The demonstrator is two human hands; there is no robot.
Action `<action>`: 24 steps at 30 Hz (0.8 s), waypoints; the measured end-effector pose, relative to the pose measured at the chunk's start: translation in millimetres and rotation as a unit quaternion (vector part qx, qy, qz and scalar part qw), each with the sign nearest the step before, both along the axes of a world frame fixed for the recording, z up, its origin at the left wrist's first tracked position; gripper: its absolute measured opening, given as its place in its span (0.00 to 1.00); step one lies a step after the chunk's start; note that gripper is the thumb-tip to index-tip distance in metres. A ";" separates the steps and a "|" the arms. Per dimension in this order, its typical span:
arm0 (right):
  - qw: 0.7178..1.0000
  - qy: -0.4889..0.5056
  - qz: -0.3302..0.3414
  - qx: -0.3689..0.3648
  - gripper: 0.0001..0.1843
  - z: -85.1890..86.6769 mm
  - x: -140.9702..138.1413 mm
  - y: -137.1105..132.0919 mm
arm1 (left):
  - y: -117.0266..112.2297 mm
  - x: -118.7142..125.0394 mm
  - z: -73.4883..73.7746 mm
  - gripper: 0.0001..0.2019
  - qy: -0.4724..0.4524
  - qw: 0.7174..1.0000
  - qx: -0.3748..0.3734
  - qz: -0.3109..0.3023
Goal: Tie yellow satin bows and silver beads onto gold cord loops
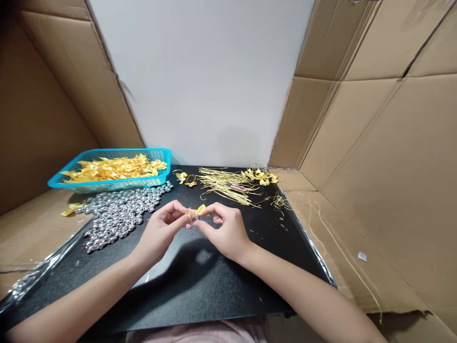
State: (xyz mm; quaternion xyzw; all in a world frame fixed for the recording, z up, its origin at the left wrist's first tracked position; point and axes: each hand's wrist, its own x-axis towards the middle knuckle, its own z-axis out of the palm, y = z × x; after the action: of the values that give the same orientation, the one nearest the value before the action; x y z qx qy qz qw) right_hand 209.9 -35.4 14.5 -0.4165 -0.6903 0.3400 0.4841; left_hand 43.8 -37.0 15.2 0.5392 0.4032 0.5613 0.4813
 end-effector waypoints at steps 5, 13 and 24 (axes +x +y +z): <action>0.992 0.077 0.005 -0.104 0.13 2.1 -7.4 -5.8 | -3.7 -0.1 -1.8 0.13 -0.023 1.000 0.008 0.005; 0.951 0.201 0.057 -0.229 0.19 -3.1 -10.0 -5.0 | -4.7 2.0 -3.5 0.13 -0.068 0.997 -0.029 -0.017; 0.953 0.206 0.078 -0.209 0.16 -4.4 -7.1 -7.8 | -5.4 1.9 -3.5 0.12 -0.076 0.994 -0.052 -0.062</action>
State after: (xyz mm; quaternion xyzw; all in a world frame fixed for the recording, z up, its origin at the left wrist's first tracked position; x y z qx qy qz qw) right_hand 202.7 -43.3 10.1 -0.3743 -0.5194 0.5919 0.4897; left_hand 45.7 -42.4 11.7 0.4933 0.3599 0.5480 0.5716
